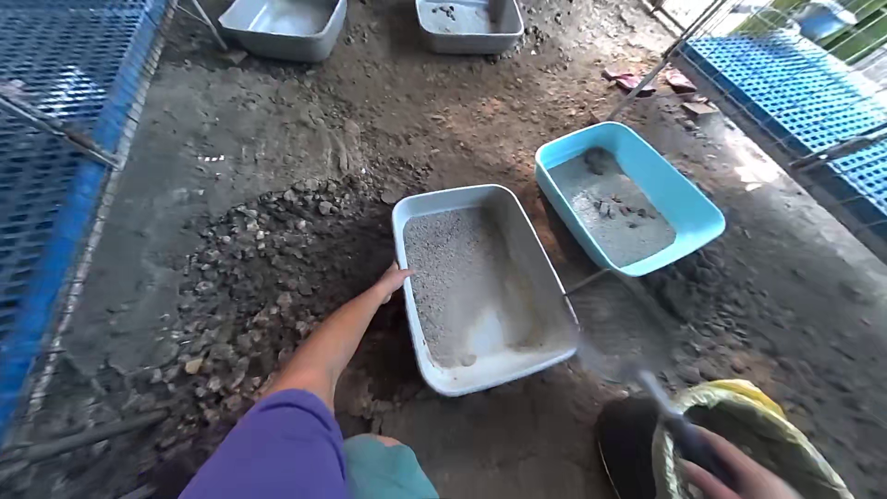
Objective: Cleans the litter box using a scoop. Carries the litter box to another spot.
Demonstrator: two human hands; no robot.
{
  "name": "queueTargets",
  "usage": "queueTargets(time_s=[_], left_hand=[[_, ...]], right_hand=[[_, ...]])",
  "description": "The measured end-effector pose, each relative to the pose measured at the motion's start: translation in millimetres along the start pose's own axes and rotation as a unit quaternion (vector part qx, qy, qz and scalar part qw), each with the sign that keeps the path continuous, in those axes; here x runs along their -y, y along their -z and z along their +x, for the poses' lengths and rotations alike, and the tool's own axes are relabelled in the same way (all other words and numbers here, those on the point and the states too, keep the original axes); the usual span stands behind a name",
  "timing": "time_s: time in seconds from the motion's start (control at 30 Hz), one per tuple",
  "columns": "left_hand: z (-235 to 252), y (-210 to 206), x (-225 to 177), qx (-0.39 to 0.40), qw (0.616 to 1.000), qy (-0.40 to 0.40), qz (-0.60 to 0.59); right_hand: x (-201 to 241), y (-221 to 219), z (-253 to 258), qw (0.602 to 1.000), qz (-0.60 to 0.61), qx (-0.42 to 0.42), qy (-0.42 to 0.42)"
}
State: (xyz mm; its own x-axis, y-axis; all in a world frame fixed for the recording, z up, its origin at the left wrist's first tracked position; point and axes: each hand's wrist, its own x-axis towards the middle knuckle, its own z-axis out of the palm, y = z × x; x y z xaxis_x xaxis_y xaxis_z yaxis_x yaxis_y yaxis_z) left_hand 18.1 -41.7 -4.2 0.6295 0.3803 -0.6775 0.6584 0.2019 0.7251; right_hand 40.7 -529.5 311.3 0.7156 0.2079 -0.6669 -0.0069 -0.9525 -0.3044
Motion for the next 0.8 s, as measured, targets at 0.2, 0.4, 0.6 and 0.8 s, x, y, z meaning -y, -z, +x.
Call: queueTargets(time_s=[0.2, 0.4, 0.6, 0.8], left_hand=[[-43, -17, -19, 0.023, 0.996, -0.086, 0.001], [-106, -32, -41, 0.026, 0.981, -0.159, 0.105], [-144, -43, -38, 0.018, 0.959, -0.226, 0.168], [-123, -38, -37, 0.023, 0.970, -0.207, 0.125]], right_hand=[[42, -121, 99, 0.976, 0.119, 0.158, -0.091], [53, -192, 91, 0.952, 0.266, 0.130, -0.082], [117, -186, 124, 0.887, 0.461, 0.031, 0.024], [170, -145, 176, 0.880, 0.468, -0.015, 0.082]])
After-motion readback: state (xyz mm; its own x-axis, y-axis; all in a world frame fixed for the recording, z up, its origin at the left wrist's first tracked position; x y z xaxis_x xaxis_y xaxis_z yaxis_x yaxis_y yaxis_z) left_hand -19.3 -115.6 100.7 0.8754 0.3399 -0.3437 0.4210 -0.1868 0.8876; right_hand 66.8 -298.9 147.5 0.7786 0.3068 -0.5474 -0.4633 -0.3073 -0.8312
